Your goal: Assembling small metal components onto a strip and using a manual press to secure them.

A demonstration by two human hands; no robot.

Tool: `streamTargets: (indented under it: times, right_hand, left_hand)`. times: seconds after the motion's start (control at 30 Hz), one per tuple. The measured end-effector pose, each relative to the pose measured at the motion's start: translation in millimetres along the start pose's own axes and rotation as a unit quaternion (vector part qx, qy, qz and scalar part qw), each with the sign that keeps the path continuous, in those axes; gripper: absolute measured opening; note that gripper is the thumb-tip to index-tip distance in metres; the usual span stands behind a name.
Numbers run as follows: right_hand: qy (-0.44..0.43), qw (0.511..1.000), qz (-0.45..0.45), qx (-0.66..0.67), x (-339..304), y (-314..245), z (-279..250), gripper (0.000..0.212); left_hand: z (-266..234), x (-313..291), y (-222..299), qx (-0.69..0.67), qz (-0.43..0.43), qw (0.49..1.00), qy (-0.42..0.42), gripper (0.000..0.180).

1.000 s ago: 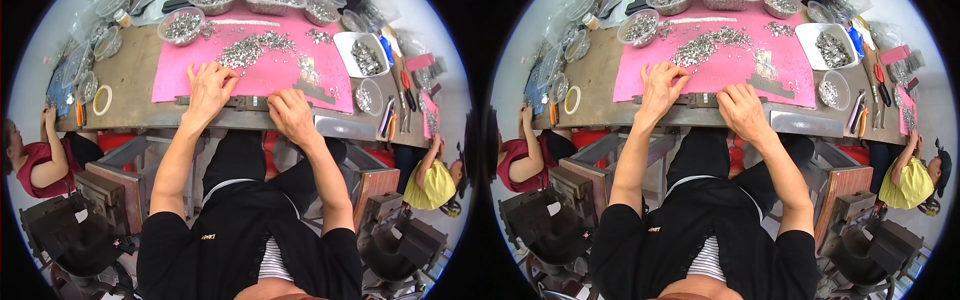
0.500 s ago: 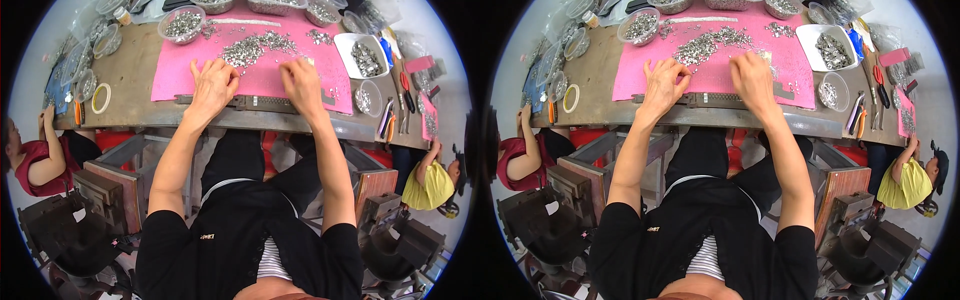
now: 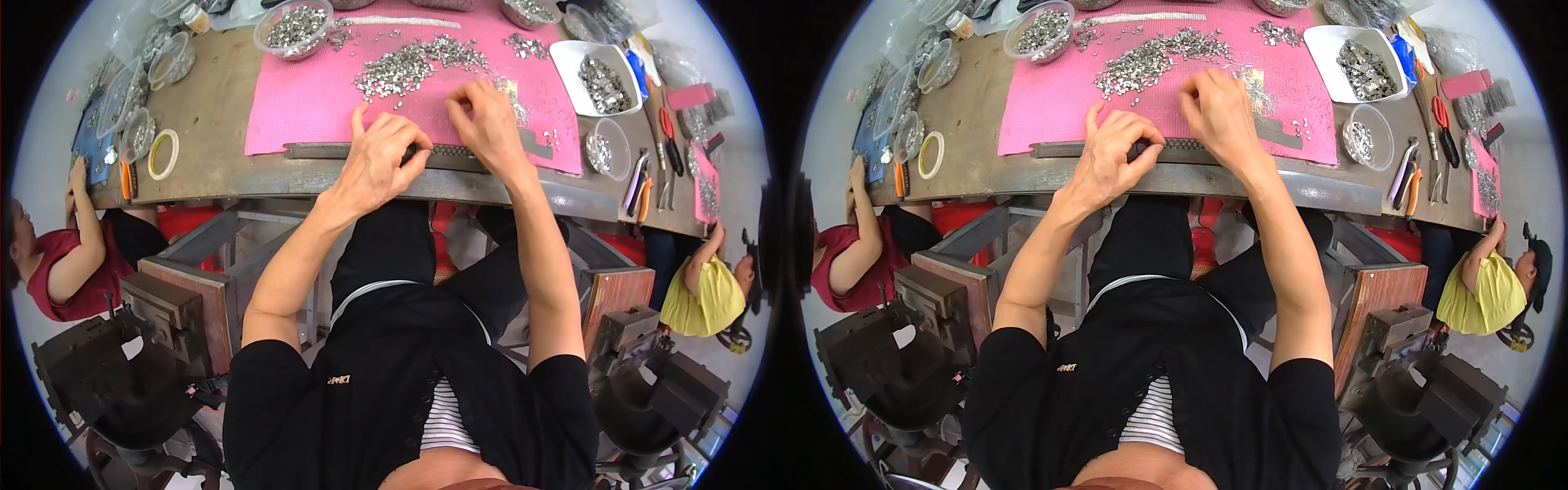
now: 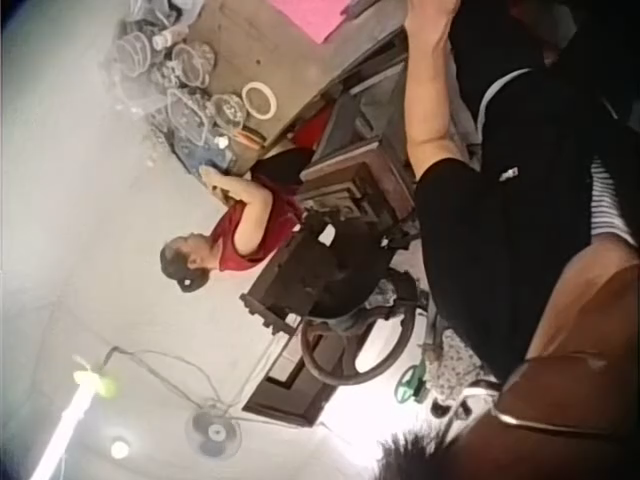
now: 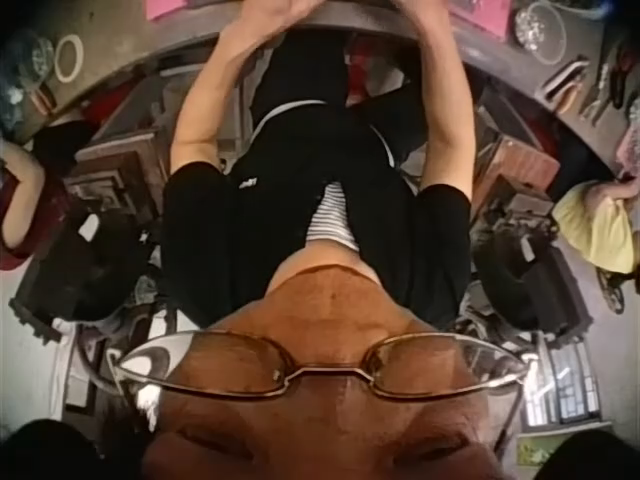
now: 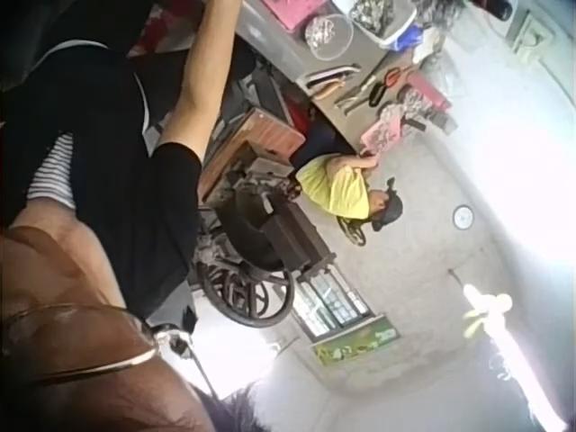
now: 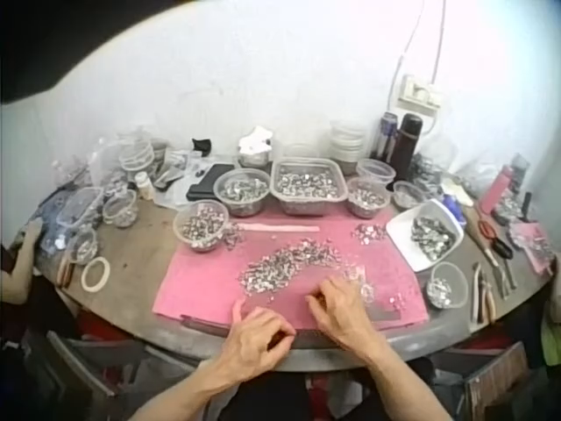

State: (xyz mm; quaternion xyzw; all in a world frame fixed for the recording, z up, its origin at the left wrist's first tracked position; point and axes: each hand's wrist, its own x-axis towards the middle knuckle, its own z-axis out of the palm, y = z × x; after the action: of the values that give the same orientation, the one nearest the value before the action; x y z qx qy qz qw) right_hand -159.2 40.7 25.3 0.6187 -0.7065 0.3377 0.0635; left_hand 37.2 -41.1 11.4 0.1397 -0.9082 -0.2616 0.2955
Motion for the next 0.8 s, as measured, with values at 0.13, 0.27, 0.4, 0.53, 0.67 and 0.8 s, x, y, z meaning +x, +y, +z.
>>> streamTargets:
  times: [0.13,0.27,0.4,0.53,0.67,0.8]
  right_hand:
    - [-0.016,0.993,0.01,0.113,-33.5,-24.7,-10.9,0.009]
    - [0.001,0.995,-0.024,0.093,-49.3,-31.3,-6.7,0.014]
    - [0.002,0.997,-0.051,0.058,-52.2,-29.7,-5.3,0.016]
    - [-0.002,0.996,-0.078,0.049,-51.3,-30.7,-7.1,0.013]
    - [-0.017,0.994,-0.04,0.096,-36.6,-28.3,-8.2,0.006]
    - [0.0,0.996,-0.048,0.075,-1.4,-17.6,18.9,0.008]
  left_hand:
    - [1.8,-0.7,2.0,0.028,0.02,0.999,0.019,0.012]
    - [3.0,-1.0,3.9,0.035,0.025,0.999,0.026,0.012]
    - [-4.1,0.4,-0.5,0.028,-0.018,0.998,0.054,0.01]
    - [-17.7,8.8,-20.2,0.118,-0.084,0.985,0.094,0.01]
    - [-12.2,17.5,-34.0,0.129,-0.089,0.983,0.093,0.01]
    - [-6.3,20.3,-38.2,0.141,-0.073,0.983,0.088,0.007]
